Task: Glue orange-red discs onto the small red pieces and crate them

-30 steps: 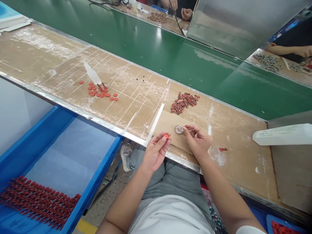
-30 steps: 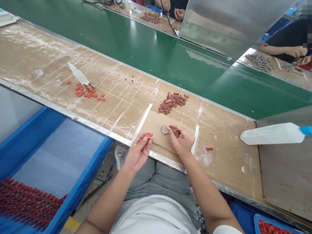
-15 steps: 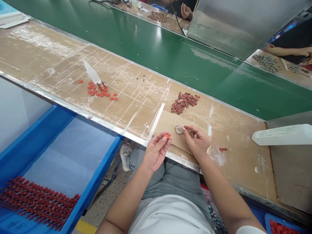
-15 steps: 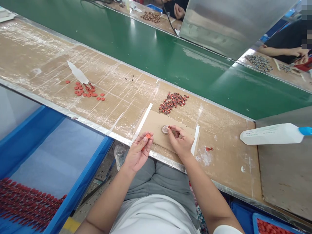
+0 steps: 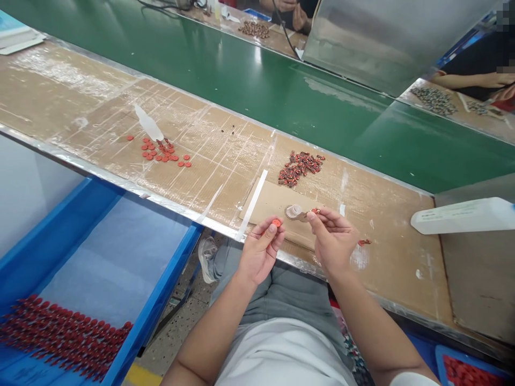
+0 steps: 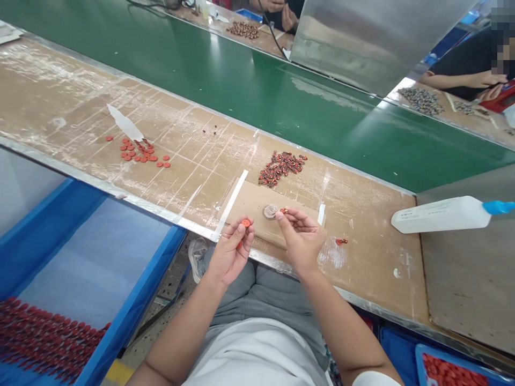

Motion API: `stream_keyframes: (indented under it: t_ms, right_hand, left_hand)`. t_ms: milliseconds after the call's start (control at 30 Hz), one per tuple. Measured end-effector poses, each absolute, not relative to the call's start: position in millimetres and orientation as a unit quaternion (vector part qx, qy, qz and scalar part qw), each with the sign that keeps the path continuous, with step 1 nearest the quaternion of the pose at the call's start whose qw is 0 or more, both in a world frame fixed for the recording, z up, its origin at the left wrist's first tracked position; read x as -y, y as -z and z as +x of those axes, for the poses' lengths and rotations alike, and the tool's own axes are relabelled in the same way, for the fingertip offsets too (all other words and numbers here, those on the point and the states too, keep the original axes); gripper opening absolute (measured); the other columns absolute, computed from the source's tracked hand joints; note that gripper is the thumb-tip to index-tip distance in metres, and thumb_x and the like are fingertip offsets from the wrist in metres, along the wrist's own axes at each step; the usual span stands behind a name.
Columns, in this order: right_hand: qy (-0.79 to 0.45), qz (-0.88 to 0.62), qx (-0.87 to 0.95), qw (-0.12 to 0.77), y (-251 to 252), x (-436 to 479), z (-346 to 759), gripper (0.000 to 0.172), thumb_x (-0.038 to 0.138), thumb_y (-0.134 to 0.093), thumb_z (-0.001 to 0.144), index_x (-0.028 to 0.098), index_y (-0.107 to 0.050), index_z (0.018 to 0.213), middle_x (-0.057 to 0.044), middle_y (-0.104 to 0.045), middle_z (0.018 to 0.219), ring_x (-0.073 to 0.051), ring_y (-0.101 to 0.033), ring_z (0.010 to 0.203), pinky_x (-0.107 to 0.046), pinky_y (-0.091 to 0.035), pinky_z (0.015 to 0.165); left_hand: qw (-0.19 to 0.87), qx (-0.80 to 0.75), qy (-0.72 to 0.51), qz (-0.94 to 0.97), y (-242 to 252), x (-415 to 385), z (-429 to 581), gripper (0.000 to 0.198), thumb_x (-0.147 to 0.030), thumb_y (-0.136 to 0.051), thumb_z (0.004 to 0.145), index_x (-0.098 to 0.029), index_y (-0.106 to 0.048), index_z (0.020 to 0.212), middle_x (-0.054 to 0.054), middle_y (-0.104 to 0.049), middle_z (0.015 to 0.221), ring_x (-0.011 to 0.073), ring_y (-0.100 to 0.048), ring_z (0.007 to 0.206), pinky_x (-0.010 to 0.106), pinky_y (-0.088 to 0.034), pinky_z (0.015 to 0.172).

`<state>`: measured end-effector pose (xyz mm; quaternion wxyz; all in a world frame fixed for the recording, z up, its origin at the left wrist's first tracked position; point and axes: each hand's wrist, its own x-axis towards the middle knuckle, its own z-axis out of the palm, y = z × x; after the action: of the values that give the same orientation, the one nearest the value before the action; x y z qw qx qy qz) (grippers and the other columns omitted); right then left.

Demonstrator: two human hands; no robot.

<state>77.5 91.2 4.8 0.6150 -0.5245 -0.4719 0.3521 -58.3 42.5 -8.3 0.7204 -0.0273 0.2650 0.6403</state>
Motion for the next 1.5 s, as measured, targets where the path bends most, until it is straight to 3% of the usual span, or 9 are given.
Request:
stream_keyframes:
  t_ms: [133,233,433,767,1167,1300,1500]
  right_hand:
    - [-0.386,-0.524,0.454,0.609,-19.2,-62.1,70.7,0.025,0.025,-0.082,0.065,0.019,-0.072,0.087,-0.003,-0.074,0.077,-0.014,-0.068,0.063,-0.025,-0.058,0.055]
    - [-0.410,-0.510,0.452,0.607,-21.9,-50.7,67.5,0.025,0.024,-0.082,0.065,0.020,-0.072,0.088,-0.003,-0.074,0.077,-0.015,-0.069,0.063,-0.026,-0.060,0.056]
    - [-0.442,-0.490,0.446,0.605,-21.6,-46.8,68.8,0.025,0.022,-0.082,0.066,0.020,-0.072,0.089,-0.003,-0.074,0.078,-0.015,-0.070,0.066,-0.028,-0.061,0.063]
    - [-0.474,-0.457,0.444,0.607,-29.1,-37.4,76.2,0.024,0.016,-0.080,0.067,0.022,-0.072,0.089,-0.001,-0.074,0.079,-0.014,-0.071,0.069,-0.024,-0.061,0.067]
    - [-0.651,-0.397,0.382,0.522,-47.3,-40.3,86.8,0.020,0.033,-0.078,0.071,0.027,-0.068,0.087,0.004,-0.069,0.070,-0.009,-0.062,0.055,-0.023,-0.057,0.058]
    - [-0.622,-0.415,0.401,0.529,-50.9,-37.7,86.3,0.024,0.036,-0.079,0.068,0.025,-0.068,0.086,0.002,-0.069,0.069,-0.010,-0.062,0.054,-0.025,-0.058,0.056]
    - [-0.513,-0.435,0.452,0.587,-48.6,-27.8,79.8,0.021,0.023,-0.078,0.072,0.025,-0.070,0.091,0.000,-0.072,0.077,-0.012,-0.068,0.063,-0.024,-0.060,0.065]
  left_hand:
    - [0.733,-0.249,-0.633,-0.012,2.2,-36.8,-49.0,0.020,-0.015,-0.073,0.077,-0.014,-0.071,0.097,0.005,-0.070,0.100,0.0031,-0.058,0.069,0.009,-0.045,0.053]
    - [0.732,-0.235,-0.640,0.000,-2.6,-31.7,-41.8,0.020,-0.016,-0.073,0.077,-0.014,-0.071,0.097,0.005,-0.068,0.097,0.0006,-0.045,0.059,0.010,-0.036,0.045]
    - [0.731,-0.272,-0.626,0.007,-13.9,-20.7,-32.4,0.024,-0.022,-0.077,0.073,-0.017,-0.072,0.096,0.004,-0.069,0.090,0.0019,-0.034,0.052,0.015,-0.030,0.043]
    - [0.716,-0.284,-0.638,0.005,-23.2,-8.9,-21.1,0.021,-0.024,-0.077,0.073,-0.018,-0.073,0.093,-0.001,-0.064,0.074,0.0021,-0.030,0.050,0.016,-0.028,0.042]
    - [0.720,-0.273,-0.638,0.013,-35.3,0.9,-18.4,0.026,-0.025,-0.080,0.069,-0.017,-0.074,0.093,0.002,-0.066,0.075,0.0016,-0.033,0.050,0.015,-0.029,0.043]
    - [0.716,-0.280,-0.639,0.012,-37.3,2.7,-17.7,0.028,-0.026,-0.082,0.067,-0.017,-0.074,0.092,0.002,-0.067,0.076,0.0016,-0.035,0.050,0.016,-0.029,0.042]
    - [0.717,-0.277,-0.640,0.009,-37.7,3.5,-18.1,0.023,-0.025,-0.079,0.071,-0.018,-0.074,0.092,0.001,-0.067,0.077,0.0012,-0.035,0.051,0.015,-0.030,0.042]
